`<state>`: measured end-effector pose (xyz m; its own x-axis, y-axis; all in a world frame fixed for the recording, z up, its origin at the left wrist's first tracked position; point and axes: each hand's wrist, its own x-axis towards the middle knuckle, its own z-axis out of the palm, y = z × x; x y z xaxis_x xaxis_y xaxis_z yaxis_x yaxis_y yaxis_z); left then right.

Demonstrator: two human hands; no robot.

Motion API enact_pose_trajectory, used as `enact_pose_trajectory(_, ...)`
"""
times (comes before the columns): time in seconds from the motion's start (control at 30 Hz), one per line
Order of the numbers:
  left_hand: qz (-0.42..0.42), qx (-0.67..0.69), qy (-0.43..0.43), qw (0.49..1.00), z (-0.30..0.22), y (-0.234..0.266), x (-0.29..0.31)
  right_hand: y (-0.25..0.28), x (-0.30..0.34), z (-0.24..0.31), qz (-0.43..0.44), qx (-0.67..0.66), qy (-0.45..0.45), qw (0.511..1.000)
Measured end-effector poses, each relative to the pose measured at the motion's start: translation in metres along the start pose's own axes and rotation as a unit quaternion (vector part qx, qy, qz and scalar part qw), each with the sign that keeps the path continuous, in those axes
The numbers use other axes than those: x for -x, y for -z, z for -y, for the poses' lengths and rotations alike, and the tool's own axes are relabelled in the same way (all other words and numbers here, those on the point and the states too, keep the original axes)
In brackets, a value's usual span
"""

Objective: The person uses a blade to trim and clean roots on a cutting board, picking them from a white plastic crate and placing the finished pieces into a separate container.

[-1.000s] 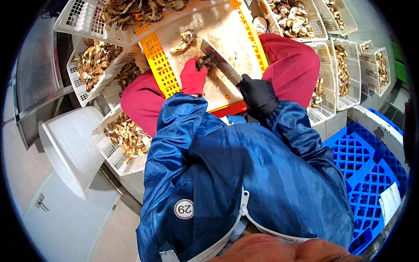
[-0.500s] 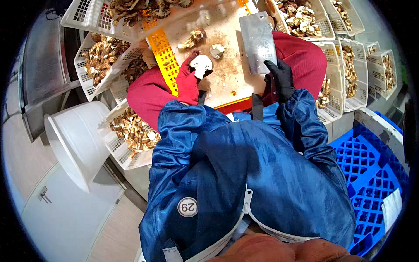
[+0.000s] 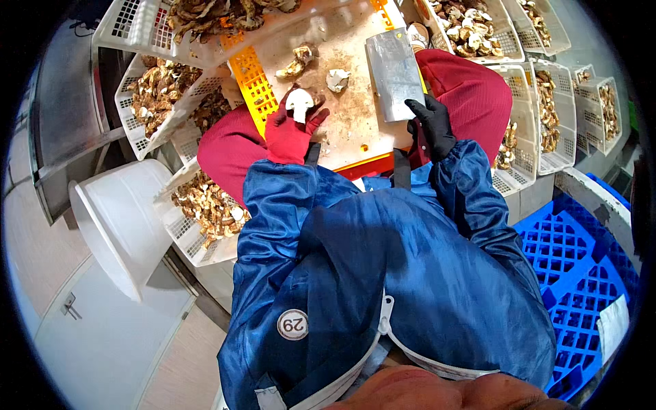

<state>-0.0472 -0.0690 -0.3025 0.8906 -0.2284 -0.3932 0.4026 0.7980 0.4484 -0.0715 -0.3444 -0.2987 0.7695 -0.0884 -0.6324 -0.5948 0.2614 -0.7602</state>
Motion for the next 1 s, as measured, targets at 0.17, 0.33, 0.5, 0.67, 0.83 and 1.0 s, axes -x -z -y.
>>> enact_pose_trajectory(0.17,-0.096,-0.528,0.011,0.844,0.0,-0.004,-0.042,-0.003,0.001,0.0,-0.005,-0.021,-0.016,1.0)
enact_pose_trajectory(0.33,-0.027,-0.868,-0.128,0.479,0.035,-0.032,-0.073,-0.014,0.001,0.002,0.001,0.022,-0.016,1.0)
enact_pose_trajectory(0.5,-0.031,-0.75,-0.26,0.607,-0.02,-0.057,-0.031,-0.005,-0.006,-0.008,0.017,0.034,0.0,0.999)
enact_pose_trajectory(0.67,-0.233,-0.641,-0.345,0.645,-0.163,-0.005,0.118,-0.006,-0.01,-0.01,-0.021,0.083,0.022,0.996)
enact_pose_trajectory(0.83,-0.53,-0.668,-0.337,0.4,-0.22,0.151,0.251,-0.012,-0.007,-0.01,-0.011,0.08,0.018,0.997)
enact_pose_trajectory(1.0,-0.548,-0.701,-0.08,0.451,-0.162,0.27,0.253,0.007,-0.017,-0.018,-0.013,0.132,0.049,0.99)
